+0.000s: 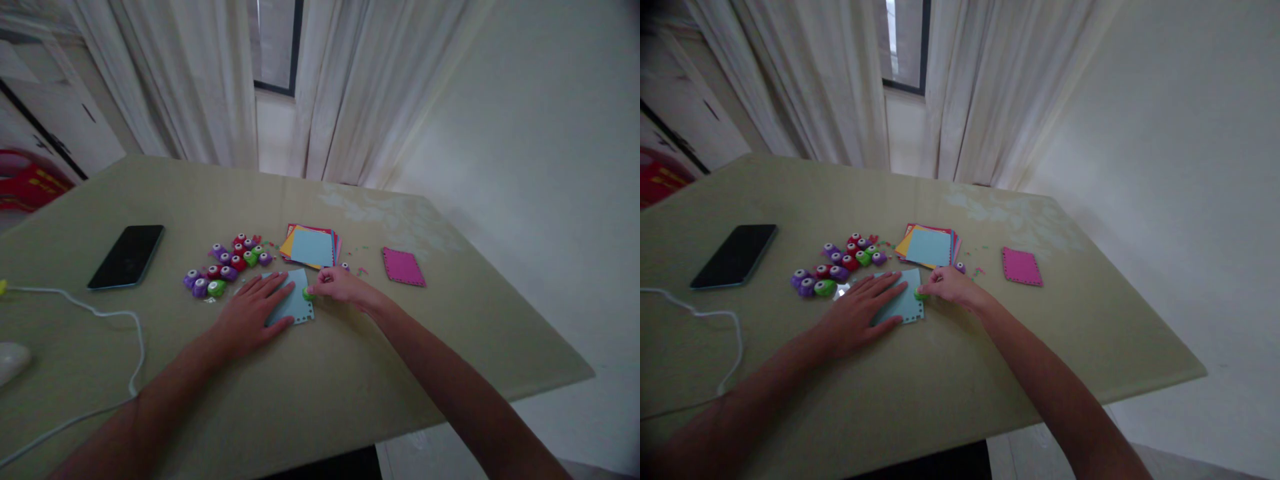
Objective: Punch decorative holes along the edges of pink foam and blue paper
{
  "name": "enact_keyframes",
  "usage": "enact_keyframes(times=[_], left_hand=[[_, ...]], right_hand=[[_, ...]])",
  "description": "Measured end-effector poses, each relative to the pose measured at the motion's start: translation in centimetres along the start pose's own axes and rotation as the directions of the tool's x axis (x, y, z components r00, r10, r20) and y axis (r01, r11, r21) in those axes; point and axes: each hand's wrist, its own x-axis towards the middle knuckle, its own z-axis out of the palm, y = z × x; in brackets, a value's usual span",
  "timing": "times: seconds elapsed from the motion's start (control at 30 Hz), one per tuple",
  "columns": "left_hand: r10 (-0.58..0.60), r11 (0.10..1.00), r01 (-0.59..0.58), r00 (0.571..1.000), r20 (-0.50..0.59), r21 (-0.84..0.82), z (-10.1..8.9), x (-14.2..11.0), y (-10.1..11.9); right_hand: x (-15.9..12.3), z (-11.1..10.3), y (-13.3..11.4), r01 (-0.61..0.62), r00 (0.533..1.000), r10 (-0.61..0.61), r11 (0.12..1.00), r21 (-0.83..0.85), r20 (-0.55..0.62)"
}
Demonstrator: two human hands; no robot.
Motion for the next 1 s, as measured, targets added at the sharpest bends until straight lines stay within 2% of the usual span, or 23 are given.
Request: enact_keyframes(times=[0.2,0.53,0.7,1.0], left_hand=[[0.003,1.000,-0.003,1.000,-0.001,0.005,0.0,0.1,0.2],[0.003,1.000,-0.003,1.000,-0.014,0.004,0.2,0.0,0.1],[0.002,1.000,-0.002,1.000,0.013,0.018,0.3,0.0,0.0],[-0.007,1.000,0.007,1.000,-0.012,-0.010,0.7,0.0,-0.4]], right_hand=[[-0.2,0.4,-0.7,-0.023,0.999,0.023,1.000,-0.007,0.034],[0.4,-0.3,-1.9,-0.144,0.977,0.157,0.985,-0.096,0.142],[0.8,-0.4,-2.3,-0.136,0.975,0.155,0.982,-0.128,0.159],[0.8,-0.5,-2.7,-0.182,0.968,0.203,0.973,-0.145,0.148]])
